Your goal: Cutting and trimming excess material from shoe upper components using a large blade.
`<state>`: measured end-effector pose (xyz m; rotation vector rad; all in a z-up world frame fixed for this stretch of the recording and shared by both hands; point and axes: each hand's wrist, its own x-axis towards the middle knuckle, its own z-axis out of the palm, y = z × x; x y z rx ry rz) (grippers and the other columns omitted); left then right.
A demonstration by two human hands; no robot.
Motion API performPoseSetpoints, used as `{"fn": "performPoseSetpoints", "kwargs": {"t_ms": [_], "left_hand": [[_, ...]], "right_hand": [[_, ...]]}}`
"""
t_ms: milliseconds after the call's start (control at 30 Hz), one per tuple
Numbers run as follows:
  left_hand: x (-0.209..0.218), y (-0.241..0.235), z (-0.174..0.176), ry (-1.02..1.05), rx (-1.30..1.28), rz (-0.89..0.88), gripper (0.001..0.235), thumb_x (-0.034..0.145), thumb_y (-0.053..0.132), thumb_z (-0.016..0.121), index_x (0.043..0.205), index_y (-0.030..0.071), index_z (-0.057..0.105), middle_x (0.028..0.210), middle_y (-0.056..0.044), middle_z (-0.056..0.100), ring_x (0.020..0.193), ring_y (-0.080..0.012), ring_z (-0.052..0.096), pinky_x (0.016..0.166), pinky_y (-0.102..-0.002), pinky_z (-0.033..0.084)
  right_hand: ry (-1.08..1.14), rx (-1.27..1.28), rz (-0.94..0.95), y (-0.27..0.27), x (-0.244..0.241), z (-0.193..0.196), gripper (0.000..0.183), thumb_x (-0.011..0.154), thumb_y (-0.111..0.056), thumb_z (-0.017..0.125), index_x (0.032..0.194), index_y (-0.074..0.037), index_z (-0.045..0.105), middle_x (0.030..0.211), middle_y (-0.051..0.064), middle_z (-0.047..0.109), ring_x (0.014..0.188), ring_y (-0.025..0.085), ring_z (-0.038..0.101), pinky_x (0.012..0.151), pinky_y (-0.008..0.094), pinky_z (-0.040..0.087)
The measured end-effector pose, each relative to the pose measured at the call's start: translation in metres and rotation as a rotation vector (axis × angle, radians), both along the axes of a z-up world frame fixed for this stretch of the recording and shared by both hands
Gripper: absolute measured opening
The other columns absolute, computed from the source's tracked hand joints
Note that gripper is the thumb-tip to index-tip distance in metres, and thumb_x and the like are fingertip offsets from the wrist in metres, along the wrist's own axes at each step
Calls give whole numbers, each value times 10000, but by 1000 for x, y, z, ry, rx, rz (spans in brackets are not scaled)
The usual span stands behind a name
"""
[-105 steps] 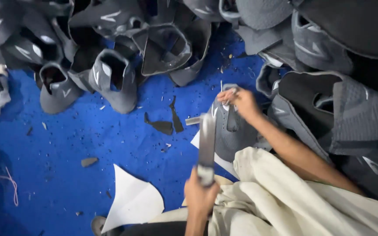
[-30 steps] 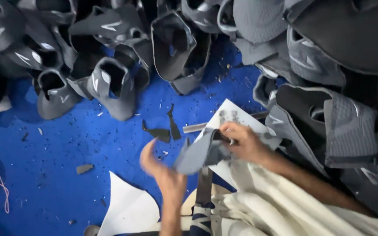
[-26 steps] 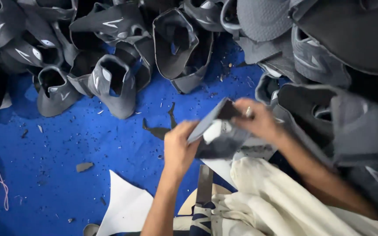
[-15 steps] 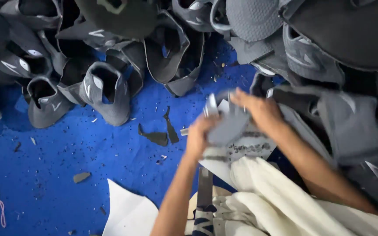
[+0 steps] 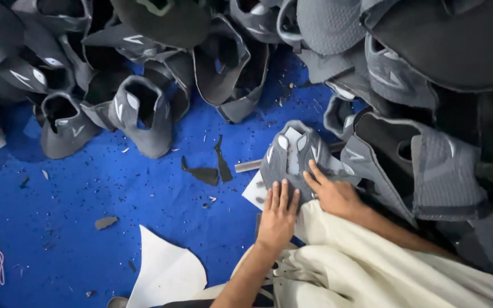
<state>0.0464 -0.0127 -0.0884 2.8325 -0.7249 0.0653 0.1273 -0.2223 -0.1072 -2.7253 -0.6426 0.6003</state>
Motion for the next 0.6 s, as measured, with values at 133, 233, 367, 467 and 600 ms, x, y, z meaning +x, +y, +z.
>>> {"fn": "performPoseSetpoints", "kwargs": {"t_ms": [133,233,367,467,600], "left_hand": [[-19,-1,26,116,-66,116,520,875,149,619,1382,36,593,1540,-267,450,1433,-454,429,1175,-548,322],[-50,10,65,282,-213,307,528,850,160,670,1361,55,587,1477,-235,516,1390,-415,471,1136,-526,368],[-110,12,99,328,-13,620,894,684,323,809,1454,38,455,1390,-286,530,1240,-476,553,978,-574,438],[-131,15,95,1087,168,935,1070,796,398,757,1618,78,152,1342,-175,544,1113,-336,668,886,-436,566],[-174,45,63,903,-117,982,925,679,369,830,1453,92,405,1228,-185,660,1049,-395,689,862,-466,543]], "right_hand": [[-12,278,-272,10,25,14,388,882,-125,662,1261,-191,719,1226,175,640,758,325,746,694,444,587],[261,685,-540,11,56,12,223,974,-79,629,1162,-96,749,1029,171,769,807,249,731,739,367,578],[515,1273,-416,21,75,18,84,1002,-13,548,1066,6,599,1296,159,678,1085,229,721,878,325,603],[762,1385,-294,25,78,-28,26,1047,-30,520,1048,-10,536,1315,214,677,1137,271,712,891,330,583],[733,1270,-262,31,76,-41,32,1028,-51,520,1046,-25,526,1269,223,694,1139,275,727,910,338,599]]}}
